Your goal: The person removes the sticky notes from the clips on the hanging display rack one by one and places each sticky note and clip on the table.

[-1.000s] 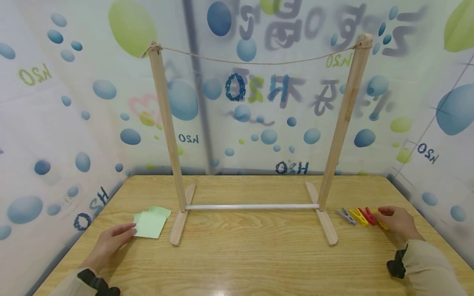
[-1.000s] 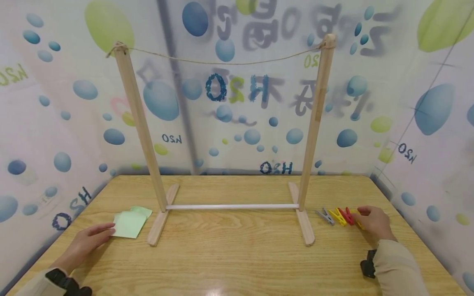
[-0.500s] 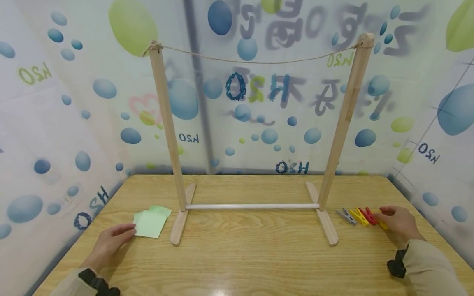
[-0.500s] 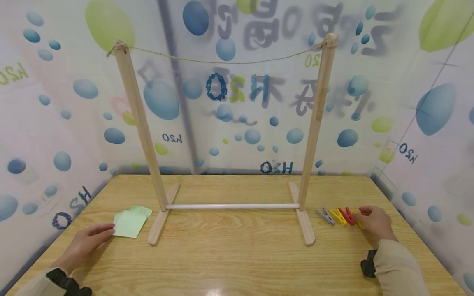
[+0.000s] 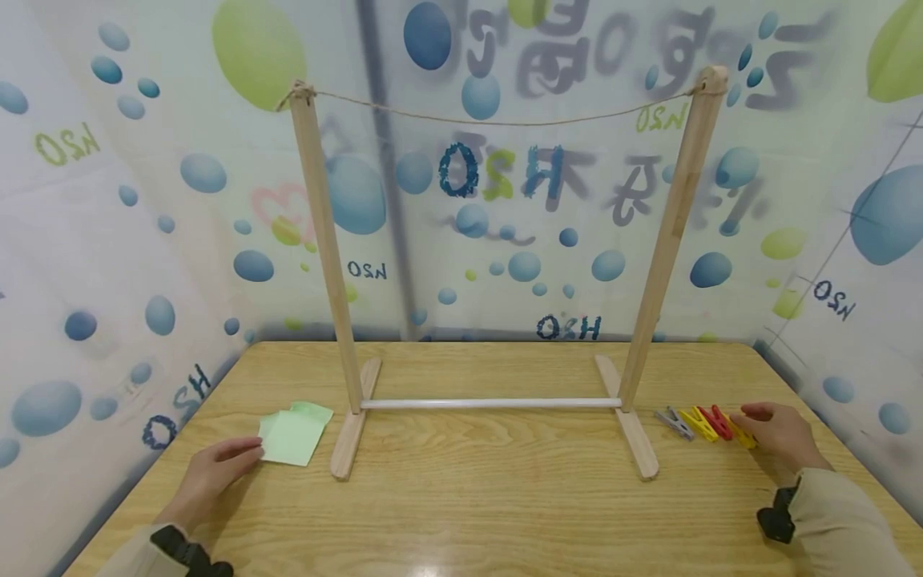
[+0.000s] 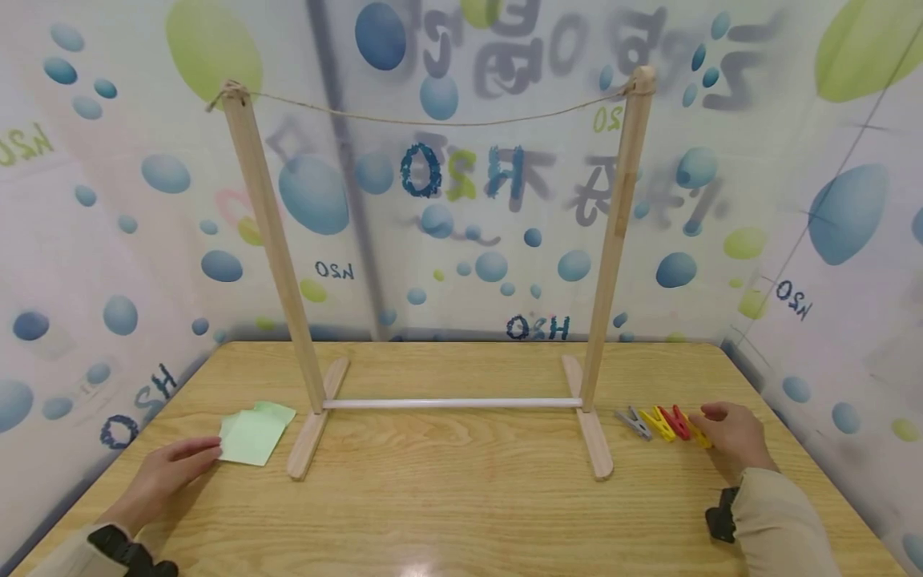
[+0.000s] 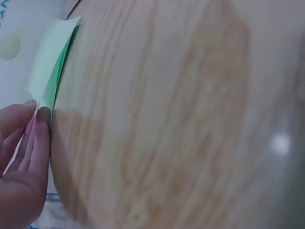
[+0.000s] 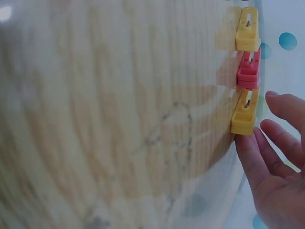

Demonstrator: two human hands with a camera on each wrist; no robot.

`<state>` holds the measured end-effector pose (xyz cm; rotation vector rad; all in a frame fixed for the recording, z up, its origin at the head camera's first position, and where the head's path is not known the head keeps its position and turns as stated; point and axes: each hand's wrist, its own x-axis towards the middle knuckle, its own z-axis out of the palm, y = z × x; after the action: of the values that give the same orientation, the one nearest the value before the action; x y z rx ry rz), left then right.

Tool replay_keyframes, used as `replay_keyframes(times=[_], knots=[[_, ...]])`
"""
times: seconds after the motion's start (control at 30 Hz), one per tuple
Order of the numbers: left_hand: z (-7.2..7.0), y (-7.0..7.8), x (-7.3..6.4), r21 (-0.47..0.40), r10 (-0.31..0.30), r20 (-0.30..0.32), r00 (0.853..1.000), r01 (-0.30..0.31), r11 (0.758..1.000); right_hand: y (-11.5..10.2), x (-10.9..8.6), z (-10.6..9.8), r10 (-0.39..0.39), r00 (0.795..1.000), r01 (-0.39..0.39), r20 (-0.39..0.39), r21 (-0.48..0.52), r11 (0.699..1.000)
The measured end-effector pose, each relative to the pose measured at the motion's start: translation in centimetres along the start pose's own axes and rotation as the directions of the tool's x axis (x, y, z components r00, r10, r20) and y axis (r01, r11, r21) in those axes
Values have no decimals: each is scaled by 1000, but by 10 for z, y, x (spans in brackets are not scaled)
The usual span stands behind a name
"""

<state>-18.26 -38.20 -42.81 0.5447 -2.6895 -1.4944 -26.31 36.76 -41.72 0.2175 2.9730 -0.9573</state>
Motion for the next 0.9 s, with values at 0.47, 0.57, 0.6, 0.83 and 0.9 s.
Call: replay_keyframes(times=[0.47, 0.57, 0.6, 0.83, 0.9], knots=[[1, 2, -4, -113, 7, -68, 998, -14, 993, 6, -3, -8, -33, 999, 32, 17, 53, 998], [3, 6, -5, -119, -5, -79, 997, -4, 993, 7, -2, -7, -35, 999, 33, 25, 67, 997], [4, 7, -5, -121, -15, -87, 996, 5, 993, 7, -2, -7, -34, 999, 33, 27, 69, 997], [6, 18, -6, 2, -68, -180, 981, 70, 998, 5, 1, -6, -58, 998, 59, -17, 48, 997], [3, 18, -2, 1, -41, -183, 982, 42, 999, 6, 6, -7, -81, 996, 83, -38, 36, 996]])
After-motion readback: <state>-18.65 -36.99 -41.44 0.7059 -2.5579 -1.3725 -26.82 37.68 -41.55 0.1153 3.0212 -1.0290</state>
